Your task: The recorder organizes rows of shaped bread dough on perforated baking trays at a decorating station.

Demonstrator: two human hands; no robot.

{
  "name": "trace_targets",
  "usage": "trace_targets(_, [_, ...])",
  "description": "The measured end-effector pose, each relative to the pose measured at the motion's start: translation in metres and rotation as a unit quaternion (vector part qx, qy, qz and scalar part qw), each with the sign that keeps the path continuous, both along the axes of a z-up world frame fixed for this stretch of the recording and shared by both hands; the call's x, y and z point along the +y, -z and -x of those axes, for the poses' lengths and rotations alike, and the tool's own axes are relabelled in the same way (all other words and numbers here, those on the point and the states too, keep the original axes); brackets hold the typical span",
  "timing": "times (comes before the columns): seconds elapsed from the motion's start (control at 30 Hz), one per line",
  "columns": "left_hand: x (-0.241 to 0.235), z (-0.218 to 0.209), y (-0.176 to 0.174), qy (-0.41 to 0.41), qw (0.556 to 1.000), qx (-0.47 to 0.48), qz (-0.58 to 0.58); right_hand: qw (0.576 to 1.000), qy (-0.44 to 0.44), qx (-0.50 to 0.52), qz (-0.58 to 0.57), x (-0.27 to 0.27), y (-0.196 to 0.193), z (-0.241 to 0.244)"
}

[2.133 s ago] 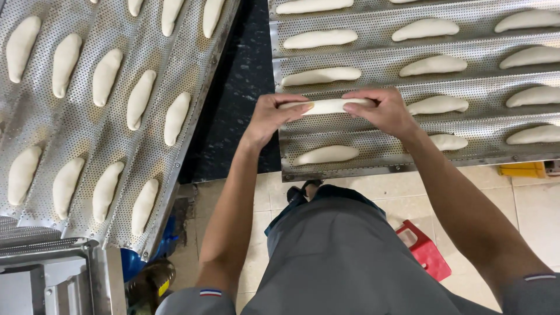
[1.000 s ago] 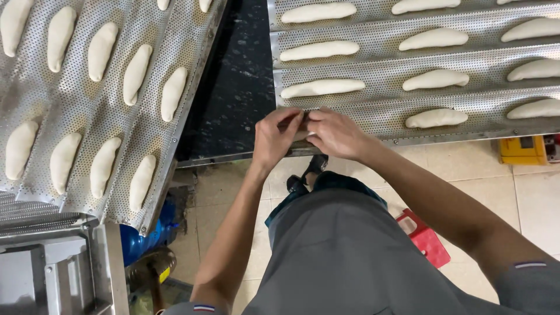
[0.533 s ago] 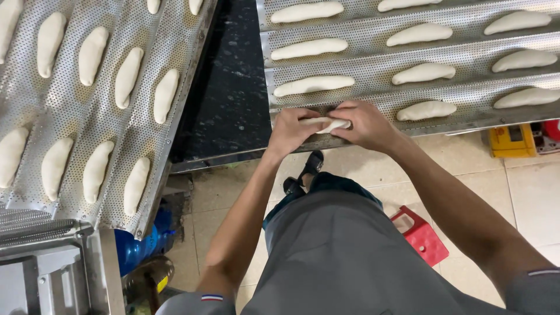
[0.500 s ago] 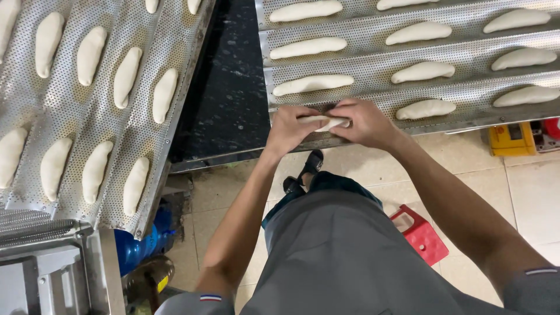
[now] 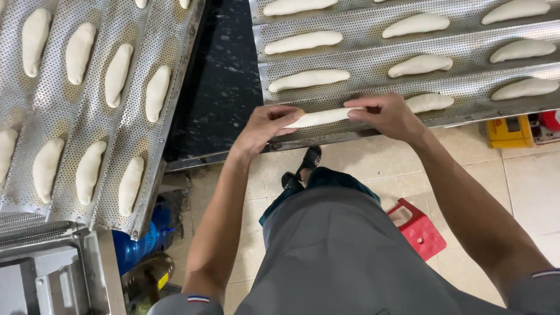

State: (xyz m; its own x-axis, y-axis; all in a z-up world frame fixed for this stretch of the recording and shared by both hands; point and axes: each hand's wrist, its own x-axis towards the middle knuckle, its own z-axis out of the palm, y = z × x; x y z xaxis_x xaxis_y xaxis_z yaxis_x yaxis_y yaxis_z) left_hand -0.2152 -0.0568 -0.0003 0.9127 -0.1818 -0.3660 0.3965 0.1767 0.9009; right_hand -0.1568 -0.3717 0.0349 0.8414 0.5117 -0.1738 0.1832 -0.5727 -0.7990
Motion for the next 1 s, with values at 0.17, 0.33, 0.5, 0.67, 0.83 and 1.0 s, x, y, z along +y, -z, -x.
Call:
trace_targets(0.17, [-0.001, 0.007, -0.014, 0.013, 0.993, -0.029, -0.115, 0.994, -0.003, -0.089, 0.058, -0.005, 0.008, 0.004])
trace_targets(0.33, [-0.005, 0.021, -0.035, -0.023, 0.933, -0.052, -0.355, 0.976, -0.042, -0.210, 0.050, -0.007, 0.006, 0.008])
trace_targets(0.5, [0.002, 0.027, -0.027, -0.079, 0.882, -0.174, -0.431, 0.982, -0.051, -0.178, 0.021, -0.009, 0.001, 0.000])
trace_targets(0.67, [-0.001, 0.013, -0.070, -0.130, 0.900, -0.108, -0.401, 0.992, 0.003, -0.127, 0.014, -0.025, -0.023, -0.043])
trace_targets(0.83, [-0.038, -0.064, -0.064, -0.156, 0.939, -0.123, -0.282, 0.987, 0.039, -0.152, -0.018, -0.052, -0.012, -0.150])
trace_targets(1.0, [-0.104, -0.185, -0.033, -0.095, 0.965, -0.203, -0.138, 0.965, -0.005, -0.263, 0.006, -0.062, -0.004, -0.272])
